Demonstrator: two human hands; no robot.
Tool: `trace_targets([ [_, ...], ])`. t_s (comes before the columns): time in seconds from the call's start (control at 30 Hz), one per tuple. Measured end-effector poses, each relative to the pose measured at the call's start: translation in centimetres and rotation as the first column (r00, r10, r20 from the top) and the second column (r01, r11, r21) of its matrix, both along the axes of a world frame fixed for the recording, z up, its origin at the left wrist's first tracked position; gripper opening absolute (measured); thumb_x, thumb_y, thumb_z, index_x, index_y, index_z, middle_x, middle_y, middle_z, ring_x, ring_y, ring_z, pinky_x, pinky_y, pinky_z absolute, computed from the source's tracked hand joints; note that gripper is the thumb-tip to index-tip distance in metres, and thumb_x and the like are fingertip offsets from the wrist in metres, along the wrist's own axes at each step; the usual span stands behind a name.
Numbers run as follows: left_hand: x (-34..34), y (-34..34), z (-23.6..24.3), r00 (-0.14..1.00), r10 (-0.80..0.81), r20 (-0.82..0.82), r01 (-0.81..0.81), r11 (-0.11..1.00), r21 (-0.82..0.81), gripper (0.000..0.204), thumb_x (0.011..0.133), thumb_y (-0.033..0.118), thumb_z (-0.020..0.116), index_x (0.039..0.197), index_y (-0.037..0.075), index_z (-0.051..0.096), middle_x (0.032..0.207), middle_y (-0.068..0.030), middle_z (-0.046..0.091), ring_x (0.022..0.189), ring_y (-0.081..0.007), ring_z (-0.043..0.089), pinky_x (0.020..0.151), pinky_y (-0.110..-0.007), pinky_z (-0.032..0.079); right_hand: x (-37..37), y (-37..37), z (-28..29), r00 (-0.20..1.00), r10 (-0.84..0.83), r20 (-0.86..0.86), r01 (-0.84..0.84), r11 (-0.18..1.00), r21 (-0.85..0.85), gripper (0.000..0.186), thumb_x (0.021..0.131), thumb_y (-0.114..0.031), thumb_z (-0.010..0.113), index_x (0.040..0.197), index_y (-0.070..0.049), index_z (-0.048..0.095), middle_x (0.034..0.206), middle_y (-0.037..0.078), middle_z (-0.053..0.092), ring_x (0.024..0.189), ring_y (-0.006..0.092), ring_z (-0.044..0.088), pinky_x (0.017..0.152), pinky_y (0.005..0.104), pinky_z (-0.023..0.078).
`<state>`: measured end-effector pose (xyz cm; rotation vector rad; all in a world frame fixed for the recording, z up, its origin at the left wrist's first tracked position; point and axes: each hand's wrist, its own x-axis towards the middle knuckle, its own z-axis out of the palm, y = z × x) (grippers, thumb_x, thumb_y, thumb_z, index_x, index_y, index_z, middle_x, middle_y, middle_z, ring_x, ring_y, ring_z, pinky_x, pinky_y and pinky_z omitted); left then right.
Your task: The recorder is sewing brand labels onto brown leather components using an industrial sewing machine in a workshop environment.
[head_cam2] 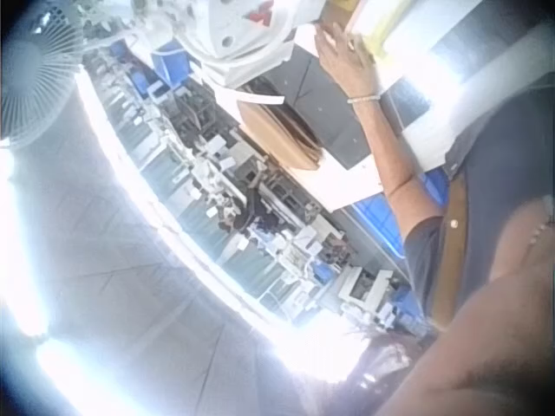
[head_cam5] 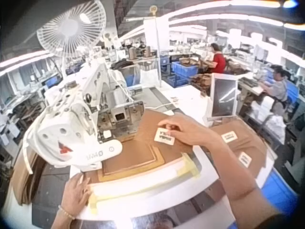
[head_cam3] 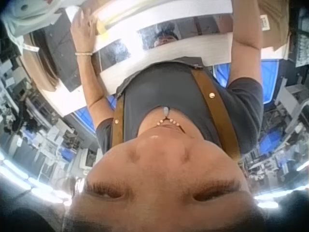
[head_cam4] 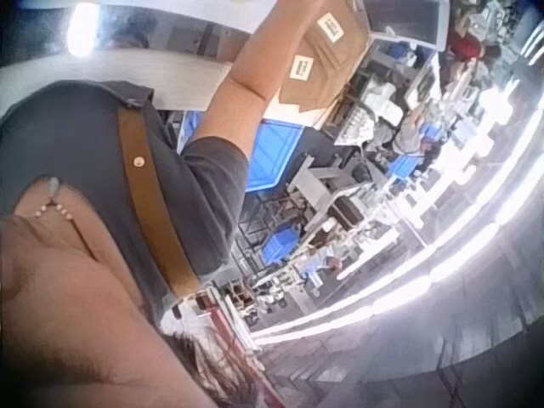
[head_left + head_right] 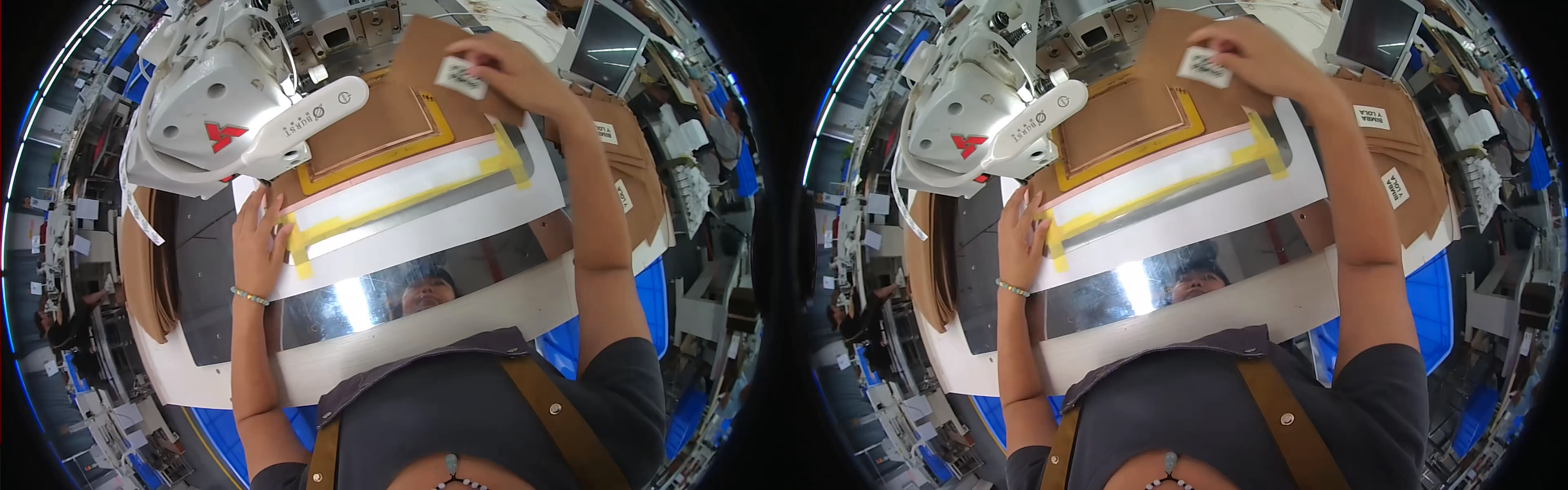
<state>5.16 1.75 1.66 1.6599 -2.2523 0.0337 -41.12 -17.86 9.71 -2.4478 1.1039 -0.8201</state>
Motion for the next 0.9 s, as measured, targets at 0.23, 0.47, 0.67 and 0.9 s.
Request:
trace_targets([
  [0.23, 0.3, -1.5, 0.4, 0.999, -0.037, -0.003, 0.037, 0.999, -0.007, 0.048, 0.101, 0.018, 0.067, 0.148, 0.007, 0.062, 0.151, -0.0209, 0.058, 0.146, -0.0417, 0.048, 0.121, -0.051, 0.038, 13.7, -3.5, -5.9, 0.943, 0.277, -0.188, -0.265, 0.960, 0.086, 0.028, 0.099, -0.012, 0.068, 0.125, -0.012, 0.078, 0.114, 0.009, 0.072, 0.119, 0.0296, 0.062, 0.103, 0.0428, 0.050],
  [0.47, 0.6, -5.5, 0.1, 0.991, -0.127, 0.043, 0.125, 0.992, 0.032, 0.042, 0.107, 0.013, 0.056, 0.146, -0.003, 0.060, 0.137, -0.0242, 0.065, 0.124, -0.0489, 0.057, 0.108, -0.054, 0.045, 14.6, -2.5, -6.4, 0.939, 0.269, -0.217, -0.263, 0.963, 0.055, 0.032, 0.094, -0.003, 0.065, 0.119, -0.013, 0.082, 0.114, 0.009, 0.076, 0.123, 0.0285, 0.064, 0.100, 0.0460, 0.055],
  [0.67, 4.4, -10.2, -4.4, 0.996, -0.078, 0.040, 0.075, 0.996, 0.055, 0.031, 0.104, 0.014, 0.060, 0.129, -0.001, 0.071, 0.127, -0.0234, 0.070, 0.119, -0.0456, 0.063, 0.107, -0.050, 0.048, 16.0, -2.2, -8.0, 0.952, 0.213, -0.221, -0.228, 0.973, -0.044, 0.037, 0.089, 0.003, 0.065, 0.116, -0.013, 0.083, 0.113, 0.011, 0.076, 0.122, 0.0298, 0.065, 0.102, 0.0447, 0.055],
  [0.9, 4.8, -13.5, -5.8, 0.994, -0.096, -0.046, 0.097, 0.995, 0.033, 0.031, 0.100, 0.021, 0.067, 0.128, 0.012, 0.074, 0.127, -0.0125, 0.075, 0.120, -0.0340, 0.068, 0.105, -0.046, 0.052, 16.0, -1.5, -7.1, 0.940, 0.225, -0.256, -0.258, 0.960, -0.104, 0.036, 0.086, 0.004, 0.067, 0.114, -0.011, 0.084, 0.112, 0.011, 0.076, 0.119, 0.0311, 0.065, 0.103, 0.0449, 0.055],
])
